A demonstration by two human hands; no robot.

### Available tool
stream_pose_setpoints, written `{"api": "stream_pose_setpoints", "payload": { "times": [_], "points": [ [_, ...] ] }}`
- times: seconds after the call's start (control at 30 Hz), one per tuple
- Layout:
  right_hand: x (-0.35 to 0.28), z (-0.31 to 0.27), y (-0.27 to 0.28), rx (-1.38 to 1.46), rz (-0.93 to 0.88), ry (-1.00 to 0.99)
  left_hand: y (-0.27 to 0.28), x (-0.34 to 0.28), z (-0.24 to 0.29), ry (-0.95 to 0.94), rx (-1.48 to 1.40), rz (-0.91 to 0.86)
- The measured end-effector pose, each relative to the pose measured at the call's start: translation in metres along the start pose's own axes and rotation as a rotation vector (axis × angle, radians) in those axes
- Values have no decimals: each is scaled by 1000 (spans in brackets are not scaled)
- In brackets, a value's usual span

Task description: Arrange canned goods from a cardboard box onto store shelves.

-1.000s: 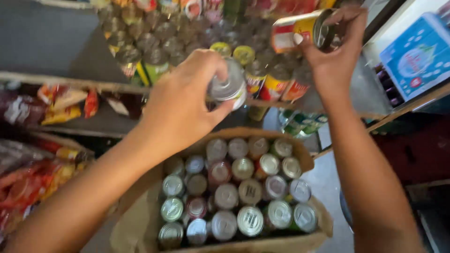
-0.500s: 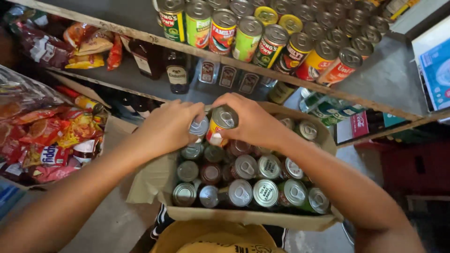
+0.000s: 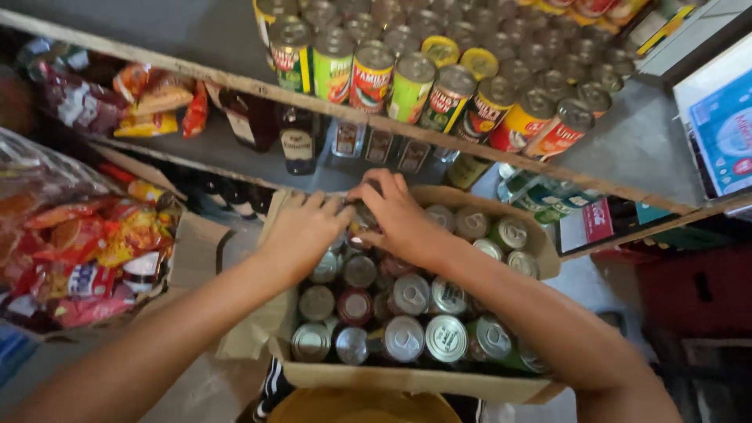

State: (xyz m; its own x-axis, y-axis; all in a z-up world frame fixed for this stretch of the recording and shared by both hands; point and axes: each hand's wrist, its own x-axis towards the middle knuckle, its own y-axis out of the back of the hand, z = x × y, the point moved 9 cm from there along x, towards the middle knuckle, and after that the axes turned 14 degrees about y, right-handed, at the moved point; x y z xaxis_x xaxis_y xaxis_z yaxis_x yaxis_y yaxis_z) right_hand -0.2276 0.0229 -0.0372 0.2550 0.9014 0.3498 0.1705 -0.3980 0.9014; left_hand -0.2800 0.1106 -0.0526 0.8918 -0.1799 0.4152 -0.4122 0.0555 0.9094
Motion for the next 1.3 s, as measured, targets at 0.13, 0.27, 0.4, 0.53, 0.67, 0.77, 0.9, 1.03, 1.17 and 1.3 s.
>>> {"api": "stream_pose_setpoints", "payload": {
  "times": [0.13, 0.27, 0.4, 0.53, 0.67, 0.77, 0.9, 1.03, 1.17, 1.3],
  "points": [
    [7, 19, 60, -53, 180, 54, 15, 33, -4, 109, -91, -348],
    [11, 80, 147, -407, 382, 6, 67, 92, -11, 16, -345, -4],
    [9, 154, 193, -556, 445, -50, 76, 155, -29, 24, -340, 235],
    [16, 208, 219, -586, 529, -115, 78, 212, -43, 81, -420, 422],
    [24, 239, 215, -554, 615, -197, 60, 269, -46, 161, -394, 510],
    [27, 247, 205, -559, 611, -170, 33, 306, -50, 195, -366, 542],
    [25, 247, 197, -606, 538, -180, 11, 329, -53, 188, -347, 573],
    [25, 264, 195, -699, 523, -202, -8, 338, -62, 235, -350, 549],
    [22, 271, 194, -523, 551, -252, -3, 328, -62, 202, -375, 581],
    [20, 266, 201, -480, 657, -201, 8, 326, -51, 191, -378, 589]
  ]
}}
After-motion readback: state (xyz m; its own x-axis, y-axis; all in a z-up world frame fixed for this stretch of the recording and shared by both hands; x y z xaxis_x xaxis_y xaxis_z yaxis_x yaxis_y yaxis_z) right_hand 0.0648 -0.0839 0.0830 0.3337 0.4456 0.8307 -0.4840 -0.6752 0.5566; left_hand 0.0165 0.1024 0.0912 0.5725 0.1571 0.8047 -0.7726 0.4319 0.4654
